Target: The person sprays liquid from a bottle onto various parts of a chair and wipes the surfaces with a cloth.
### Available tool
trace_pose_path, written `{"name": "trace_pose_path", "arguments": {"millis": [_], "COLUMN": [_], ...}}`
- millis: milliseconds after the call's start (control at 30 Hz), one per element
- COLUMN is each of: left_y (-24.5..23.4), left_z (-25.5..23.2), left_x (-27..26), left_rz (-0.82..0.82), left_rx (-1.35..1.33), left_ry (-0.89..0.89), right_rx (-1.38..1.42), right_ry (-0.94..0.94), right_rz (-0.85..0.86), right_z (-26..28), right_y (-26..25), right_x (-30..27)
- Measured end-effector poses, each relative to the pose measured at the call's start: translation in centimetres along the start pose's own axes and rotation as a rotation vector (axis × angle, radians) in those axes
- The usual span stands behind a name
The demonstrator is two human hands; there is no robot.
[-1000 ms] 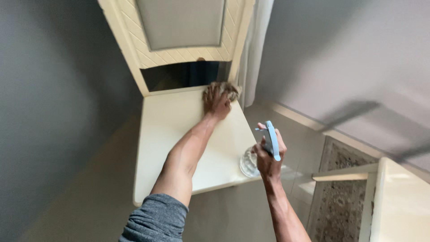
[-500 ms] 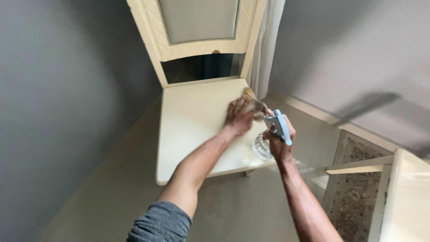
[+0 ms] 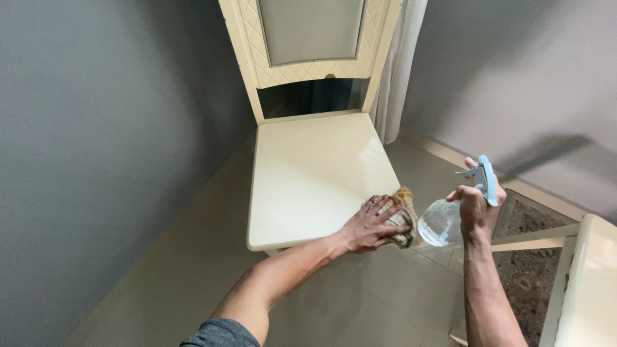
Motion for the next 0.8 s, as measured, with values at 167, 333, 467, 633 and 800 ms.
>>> {"name": "trace_pose_path", "arguments": {"millis": [167,333,467,633,800], "left_y": [1.9,1.6,0.9,0.0,0.1], "left_z": [3.8,10.5,16.2,22.6,28.6], "left_x": [3.8,8.3,9.2,9.2,8.8], "left_rz": [-0.057,-0.050,-0.002,-0.220,-0.248], "left_rx": [-0.077,0.022,-0.017,-0.027,0.086], "left_ry": [-0.155,-0.365,-0.516,-0.578,-0.641], "right_rx": [-0.048,-0.288,-0.099,-0.049,-0.072], "right_ry": [-0.075,-0.283,-0.065,-0.133,-0.021], "right_rz": [-0.011,-0.009,0.068,0.125,0.144], "right_z": [0.6,1.1,1.4,2.1,1.5], "right_y": [0.9,4.6,7.5,9.8,11.9], "right_x": [-0.7,-2.6,-4.4,-4.7,-3.5]}}
Point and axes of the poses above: each hand's wrist, its own x-axis towards the middle knuckle, its own y-axis out of the palm, z = x × y, the point moved 5 cm from there along x, towards the middle knuckle, and after that the axes turned 9 degrees about y, right-handed, at the moved point
